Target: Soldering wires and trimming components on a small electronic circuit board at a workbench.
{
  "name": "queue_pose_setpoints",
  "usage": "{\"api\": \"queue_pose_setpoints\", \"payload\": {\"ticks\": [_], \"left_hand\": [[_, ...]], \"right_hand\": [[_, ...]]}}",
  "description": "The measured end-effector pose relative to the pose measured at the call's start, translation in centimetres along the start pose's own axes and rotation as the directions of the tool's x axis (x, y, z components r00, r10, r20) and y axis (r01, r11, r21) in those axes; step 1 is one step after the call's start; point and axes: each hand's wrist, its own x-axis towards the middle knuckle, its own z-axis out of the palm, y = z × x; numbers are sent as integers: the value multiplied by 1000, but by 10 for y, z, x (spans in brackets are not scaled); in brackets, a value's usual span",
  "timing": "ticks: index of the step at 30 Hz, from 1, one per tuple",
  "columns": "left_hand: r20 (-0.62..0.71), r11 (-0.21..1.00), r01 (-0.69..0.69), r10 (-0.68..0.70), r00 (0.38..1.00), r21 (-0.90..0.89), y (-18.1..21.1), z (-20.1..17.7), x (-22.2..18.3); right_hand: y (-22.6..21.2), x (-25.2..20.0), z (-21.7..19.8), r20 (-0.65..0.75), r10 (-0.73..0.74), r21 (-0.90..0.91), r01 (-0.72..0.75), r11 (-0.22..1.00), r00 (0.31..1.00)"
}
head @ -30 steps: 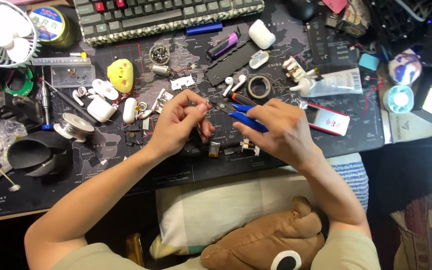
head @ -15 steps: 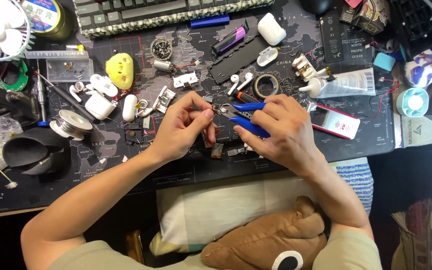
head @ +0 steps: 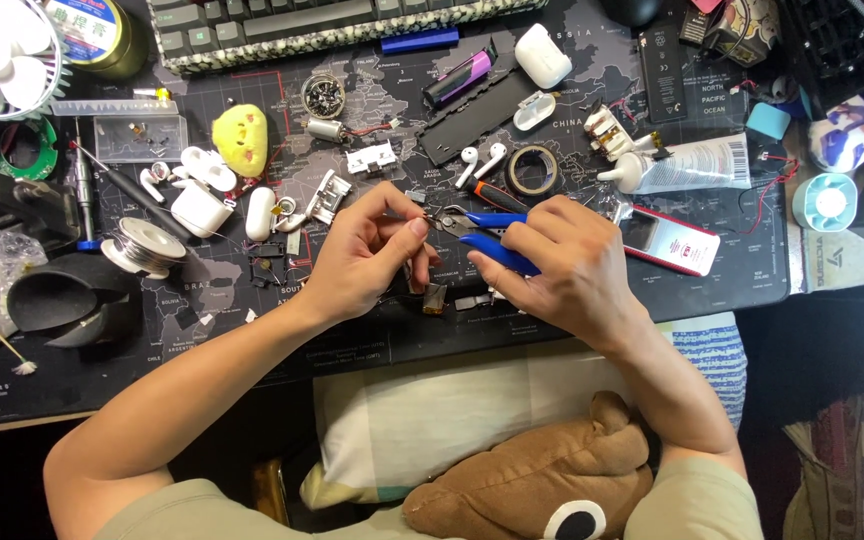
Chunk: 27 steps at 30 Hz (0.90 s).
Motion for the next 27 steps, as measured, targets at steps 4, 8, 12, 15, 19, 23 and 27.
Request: {"api": "queue_pose_setpoints", "payload": {"ticks": [4, 8, 12, 15, 19, 23, 27], "left_hand": [[-1, 1000, -9, 9, 1000, 18, 3, 1, -1], [1, 999, -23, 23, 1000, 30, 2, 0, 0], [-3, 999, -26, 27, 1000, 34, 5, 1, -1], [-9, 999, -30, 31, 999, 35, 7, 4, 0], [-16, 999, -44, 44, 999, 18, 10, 7, 0], [0, 995, -78, 78, 997, 59, 11, 6, 2], [50, 980, -161, 156, 986, 113, 14, 4, 5]], "right_hand": [[-2, -2, 0, 17, 13, 5, -13, 1000, 1000], [-6, 0, -2, 46, 39, 41, -41, 998, 998], [-7, -1, -1, 70, 56, 68, -61, 996, 996], [-8, -1, -2, 78, 62, 85, -69, 994, 995], [-7, -3, -3, 129, 73, 120, -89, 989, 989], [-4, -8, -2, 167, 113, 199, -146, 969, 980], [-7, -8, -8, 271, 220, 379, -314, 870, 937]]}}
